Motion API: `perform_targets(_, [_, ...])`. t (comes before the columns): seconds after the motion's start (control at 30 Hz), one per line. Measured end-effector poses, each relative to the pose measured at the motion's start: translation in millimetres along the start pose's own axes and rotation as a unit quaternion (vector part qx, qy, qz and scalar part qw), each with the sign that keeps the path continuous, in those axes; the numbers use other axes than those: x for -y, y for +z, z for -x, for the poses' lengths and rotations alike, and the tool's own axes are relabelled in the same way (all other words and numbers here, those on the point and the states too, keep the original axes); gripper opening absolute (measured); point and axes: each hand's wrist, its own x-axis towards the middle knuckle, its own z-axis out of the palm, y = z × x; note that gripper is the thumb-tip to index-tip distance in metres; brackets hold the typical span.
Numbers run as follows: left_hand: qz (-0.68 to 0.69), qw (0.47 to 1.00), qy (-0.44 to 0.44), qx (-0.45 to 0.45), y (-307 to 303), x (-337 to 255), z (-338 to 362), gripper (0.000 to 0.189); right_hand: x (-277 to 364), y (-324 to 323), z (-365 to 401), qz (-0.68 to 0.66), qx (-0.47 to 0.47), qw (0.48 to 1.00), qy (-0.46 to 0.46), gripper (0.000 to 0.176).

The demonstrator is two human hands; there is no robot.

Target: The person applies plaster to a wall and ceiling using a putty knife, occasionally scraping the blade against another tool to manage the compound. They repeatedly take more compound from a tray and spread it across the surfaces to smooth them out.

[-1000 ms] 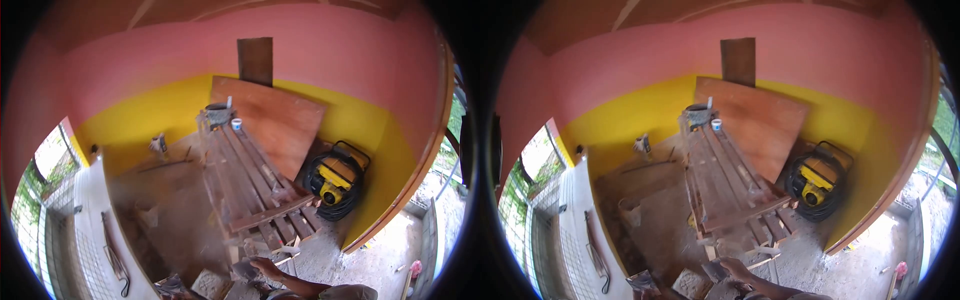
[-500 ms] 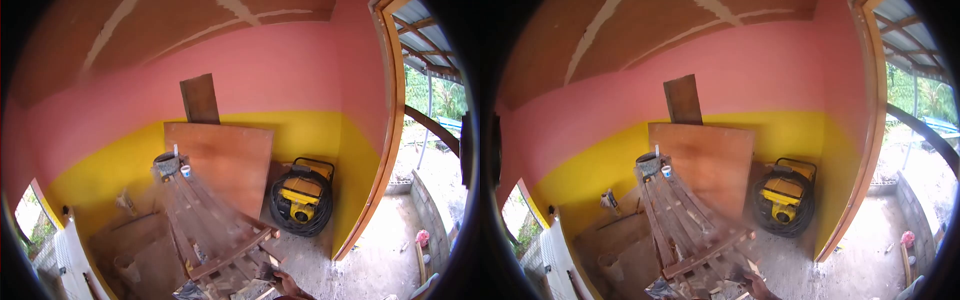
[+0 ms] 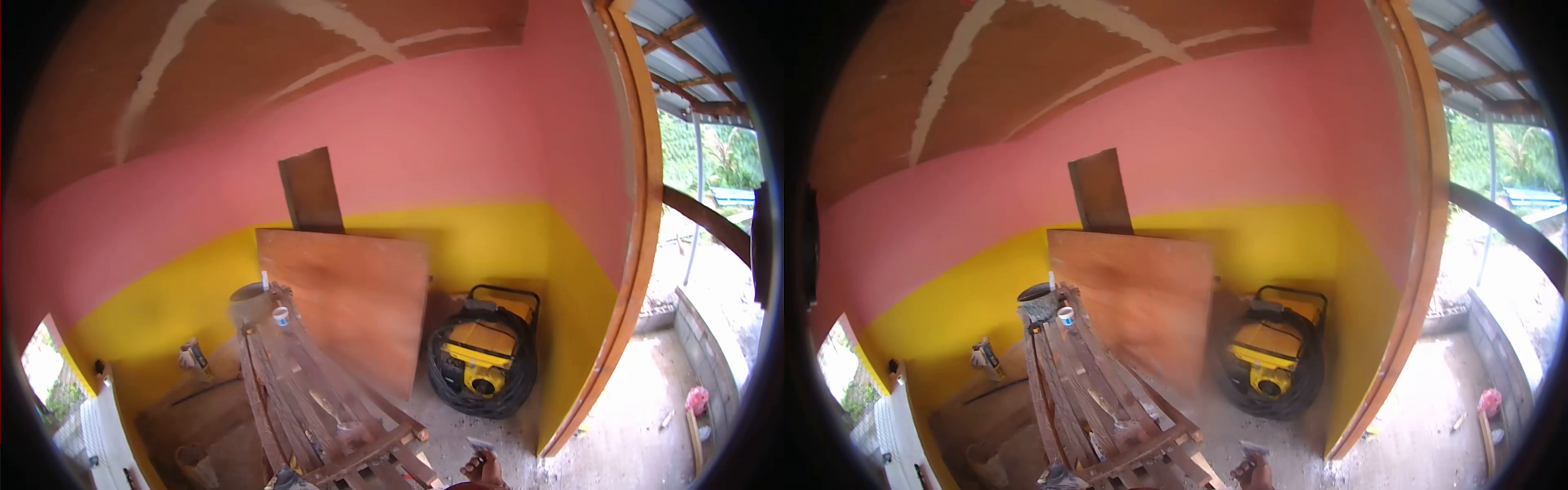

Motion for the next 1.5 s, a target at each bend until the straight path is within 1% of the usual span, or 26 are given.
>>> perform_targets(0.07, [-0.002,1.0,-0.001,-0.005,-2.4,0.6,-1.3,0.016,-1.8,38.2,23.4,0.173,-0.101,0.975,-0.091,0.05])
perform_targets(0.1, [-0.003,1.0,0.0,-0.009,-5.3,-0.5,-0.7,0.016,-7.4,35.8,21.8,0.185,-0.099,0.974,-0.089,0.045])
perform_targets(0.2, [-0.005,1.0,0.001,-0.018,-15.9,-3.3,1.2,0.017,-28.5,20.8,-5.3,0.153,-0.019,0.986,-0.07,0.035])
perform_targets(0.3, [-0.002,1.0,0.005,-0.027,-30.3,-6.0,2.7,0.017,-54.4,7.5,-34.9,0.157,0.043,0.983,-0.084,0.033])
perform_targets(0.4, [0.004,0.999,0.005,-0.042,-51.0,-5.0,6.3,0.017,-77.9,-7.1,-59.1,0.172,0.086,0.976,-0.105,0.04])
perform_targets(0.53, [0.012,0.998,-0.003,-0.061,-82.2,-0.8,10.2,0.018,-100.1,-26.6,-80.1,0.206,0.132,0.956,-0.16,0.058])
perform_targets(0.57, [0.012,0.998,-0.006,-0.065,-90.1,1.0,10.7,0.018,-104.4,-33.0,-80.2,0.255,0.101,0.945,-0.178,0.056])
perform_targets(0.67, [0.019,0.997,-0.014,-0.076,-114.8,6.0,11.5,0.019,-111.5,-49.4,-70.7,0.251,0.087,0.955,-0.134,0.042])
perform_targets(0.73, [0.022,0.996,-0.018,-0.082,-131.2,9.6,13.0,0.019,-115.8,-41.2,-56.3,0.096,-0.015,0.995,-0.032,0.035])
perform_targets(0.77, [0.025,0.996,-0.02,-0.086,-139.2,12.4,14.2,0.019,-118.1,-32.5,-47.3,0.017,-0.067,0.997,0.02,0.033])
perform_targets(0.87, [0.036,0.995,-0.021,-0.092,-162.1,23.8,19.3,0.019,-138.9,-41.2,-42.0,0.055,0.01,0.998,-0.041,0.032])
perform_targets(0.9, [0.043,0.994,-0.021,-0.093,-169.3,28.9,21.5,0.02,-139.1,-40.0,-47.4,0.142,0.012,0.979,-0.145,0.027])
perform_targets(0.93, [0.048,0.994,-0.022,-0.094,-178.0,36.9,25.8,0.02,-131.8,-15.8,-41.4,0.229,0.009,0.943,-0.243,0.023])
perform_targets(0.97, [0.056,0.993,-0.023,-0.098,-187.6,47.8,32.0,0.02,-124.6,4.5,-29.8,0.316,0.001,0.889,-0.331,0.019])
perform_targets(1.0, [0.069,0.992,-0.019,-0.101,-199.3,62.7,40.1,0.02,-122.7,15.2,-12.6,0.402,-0.011,0.821,-0.404,0.016])
perform_targets(1.03, [0.069,0.992,-0.024,-0.104,-212.7,71.3,50.9,0.02,-128.4,13.0,10.7,0.488,-0.02,0.74,-0.462,0.014])
perform_targets(1.07, [0.075,0.991,-0.023,-0.113,-225.6,85.3,60.9,0.02,-125.0,16.4,19.1,0.398,-0.025,0.836,-0.377,0.013])
perform_targets(1.1, [0.052,0.99,-0.03,-0.13,-225.7,63.9,68.7,0.026,-120.9,26.7,30.8,0.266,-0.044,0.918,-0.292,0.015])
perform_targets(1.13, [0.029,0.988,-0.039,-0.146,-225.8,42.6,76.4,0.034,-116.9,37.1,42.4,0.131,-0.083,0.963,-0.219,0.019])
perform_targets(1.17, [0.015,0.991,-0.045,-0.128,-241.2,49.5,81.2,0.038,-120.7,41.3,49.1,0.177,-0.142,0.95,-0.214,0.03])
perform_targets(1.2, [-0.017,0.986,-0.063,-0.152,-253.3,61.8,85.9,0.043,-121.6,33.7,50.4,0.148,-0.185,0.954,-0.186,0.032])
perform_targets(1.27, [-0.015,0.978,-0.099,-0.185,-273.0,79.0,98.0,0.044,-127.1,14.1,52.1,0.144,-0.187,0.962,-0.137,0.033])
perform_targets(1.33, [-0.016,0.966,-0.139,-0.217,-285.2,97.9,106.4,0.046,-135.1,-0.3,51.2,0.117,-0.214,0.965,-0.09,0.035])
perform_targets(1.4, [-0.025,0.951,-0.111,-0.288,-281.5,113.6,107.8,0.041,-147.7,-9.8,48.4,0.107,-0.258,0.958,-0.066,0.036])
perform_targets(1.43, [-0.027,0.942,-0.088,-0.324,-277.8,121.5,106.9,0.039,-154.8,-10.1,47.9,0.122,-0.263,0.955,-0.066,0.039])
perform_targets(1.5, [-0.004,0.932,-0.081,-0.353,-272.8,136.2,107.9,0.04,-165.6,-5.6,38.8,0.138,-0.289,0.943,-0.087,0.04])
